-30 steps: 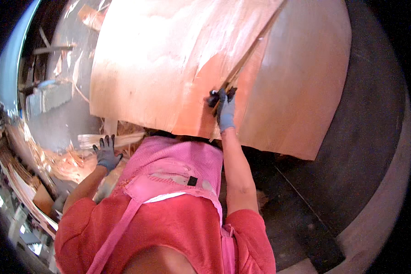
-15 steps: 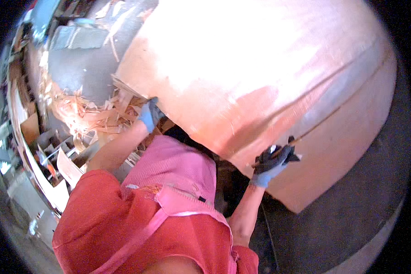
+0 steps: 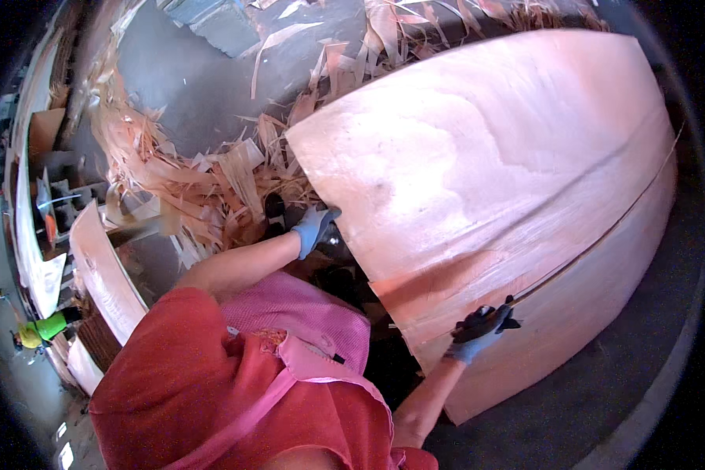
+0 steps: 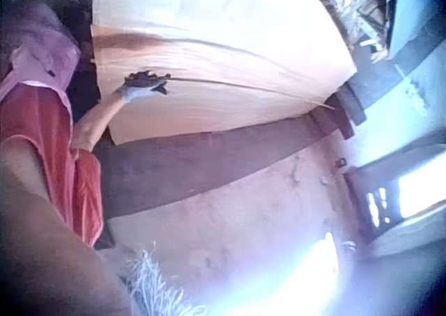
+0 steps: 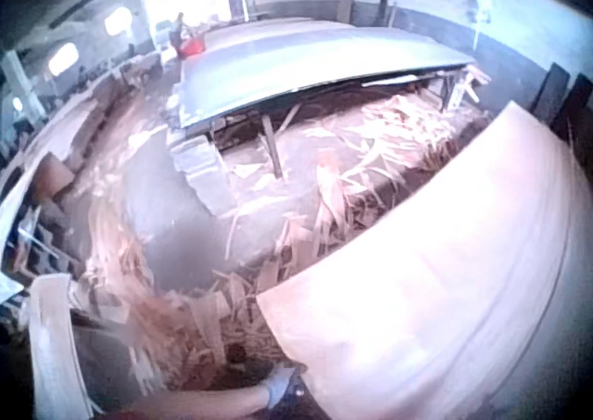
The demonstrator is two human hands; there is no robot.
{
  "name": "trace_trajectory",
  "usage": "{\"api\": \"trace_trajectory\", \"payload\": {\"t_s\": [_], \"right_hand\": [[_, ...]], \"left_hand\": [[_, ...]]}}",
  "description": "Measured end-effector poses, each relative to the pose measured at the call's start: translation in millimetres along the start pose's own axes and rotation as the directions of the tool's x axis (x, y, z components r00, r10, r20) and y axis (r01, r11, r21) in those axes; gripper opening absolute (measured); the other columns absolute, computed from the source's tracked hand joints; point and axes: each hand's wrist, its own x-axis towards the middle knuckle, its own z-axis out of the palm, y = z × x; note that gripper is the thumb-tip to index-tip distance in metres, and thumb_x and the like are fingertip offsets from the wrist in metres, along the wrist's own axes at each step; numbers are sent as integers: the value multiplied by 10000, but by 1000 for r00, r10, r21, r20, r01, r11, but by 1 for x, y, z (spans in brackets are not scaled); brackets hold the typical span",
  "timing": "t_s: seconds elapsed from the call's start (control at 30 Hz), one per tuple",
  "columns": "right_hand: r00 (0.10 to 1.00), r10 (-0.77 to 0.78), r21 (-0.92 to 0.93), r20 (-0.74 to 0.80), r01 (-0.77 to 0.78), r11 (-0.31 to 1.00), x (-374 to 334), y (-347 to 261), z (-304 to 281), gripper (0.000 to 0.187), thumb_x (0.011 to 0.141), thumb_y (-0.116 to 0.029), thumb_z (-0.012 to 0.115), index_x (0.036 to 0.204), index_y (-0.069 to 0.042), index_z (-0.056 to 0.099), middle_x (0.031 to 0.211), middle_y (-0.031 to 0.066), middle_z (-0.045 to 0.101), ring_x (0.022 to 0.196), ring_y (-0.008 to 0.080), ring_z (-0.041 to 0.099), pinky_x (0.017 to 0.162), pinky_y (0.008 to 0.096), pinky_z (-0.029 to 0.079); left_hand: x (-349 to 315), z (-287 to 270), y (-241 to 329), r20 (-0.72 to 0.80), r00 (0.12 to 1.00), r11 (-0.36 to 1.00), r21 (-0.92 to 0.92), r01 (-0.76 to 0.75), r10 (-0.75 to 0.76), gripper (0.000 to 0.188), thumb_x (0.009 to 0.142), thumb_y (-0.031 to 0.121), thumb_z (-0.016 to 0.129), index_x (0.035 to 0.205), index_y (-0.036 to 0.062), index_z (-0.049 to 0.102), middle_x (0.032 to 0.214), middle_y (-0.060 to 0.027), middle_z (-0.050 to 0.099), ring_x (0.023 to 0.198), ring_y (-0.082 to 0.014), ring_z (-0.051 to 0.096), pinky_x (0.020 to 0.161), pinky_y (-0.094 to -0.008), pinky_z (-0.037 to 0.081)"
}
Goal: The person removes white tape strips from a large curved wooden panel, then peels thin wood veneer sheets from the panel and stacks them. The person also gathers and moves wood shavings and scraps on the floor.
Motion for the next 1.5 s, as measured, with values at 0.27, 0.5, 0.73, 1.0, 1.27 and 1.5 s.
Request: {"api": "trace_trajectory", "payload": {"t_s": [0.27, 0.5, 0.73, 1.0, 1.27, 1.5], "right_hand": [[945, -62, 5, 320, 64, 998, -125, -51, 167, 473, 940, -493, 459, 1358, -276, 415, 580, -49, 404, 350, 72, 322, 285, 233, 218], [824, -237, 79, 515, 230, 970, -174, -82, 316, 360, 951, -451, 441, 1245, -246, 477, 561, -51, 355, 337, 86, 279, 271, 242, 219], [734, -25, 110, 678, -68, 992, -199, -102, 474, 265, 897, -500, 533, 901, -241, 474, 548, -63, 351, 366, 96, 286, 340, 249, 201], [653, 48, 71, 755, -155, 985, -178, -139, 667, 258, 863, -501, 570, 890, -249, 521, 538, -51, 382, 390, 95, 336, 355, 246, 249], [535, -153, 203, 831, -35, 978, -182, -119, 885, 238, 914, -397, 533, 965, -165, 547, 743, 42, 547, 577, 164, 481, 506, 315, 405], [300, -130, -23, 945, 459, 888, -241, -153, 893, 290, 910, -152, 543, 1166, -17, 562, 804, 167, 648, 713, 252, 651, 695, 354, 531]], "left_hand": [[-33, -277, 5, 150, 977, 840, -540, -45, 149, 195, 949, 169, 517, 1128, 106, 562, 903, -42, 637, 694, -193, 629, 549, -273, 496], [-116, -463, -14, -531, 833, 753, -483, -447, 154, 178, 931, 246, 479, 1015, 131, 586, 808, -22, 621, 663, -177, 610, 525, -284, 482], [-133, -465, -74, -384, 920, 688, -647, -330, 80, 249, 905, 405, 444, 948, 186, 554, 862, -54, 612, 639, -236, 591, 496, -362, 470], [-83, -472, 58, -168, 940, 584, -746, -319, 298, 313, 921, 365, 453, 1044, 100, 565, 955, -93, 623, 706, -251, 620, 548, -357, 511], [-66, -411, 299, -328, 934, 869, -412, -274, 140, 425, 948, 266, 494, 1318, 61, 462, 1135, -161, 619, 875, -280, 660, 670, -342, 539], [-29, -358, 439, -142, 948, 934, -180, -309, 286, 440, 938, 225, 520, 1334, 52, 440, 1137, -158, 617, 907, -228, 645, 771, -295, 511]]}}
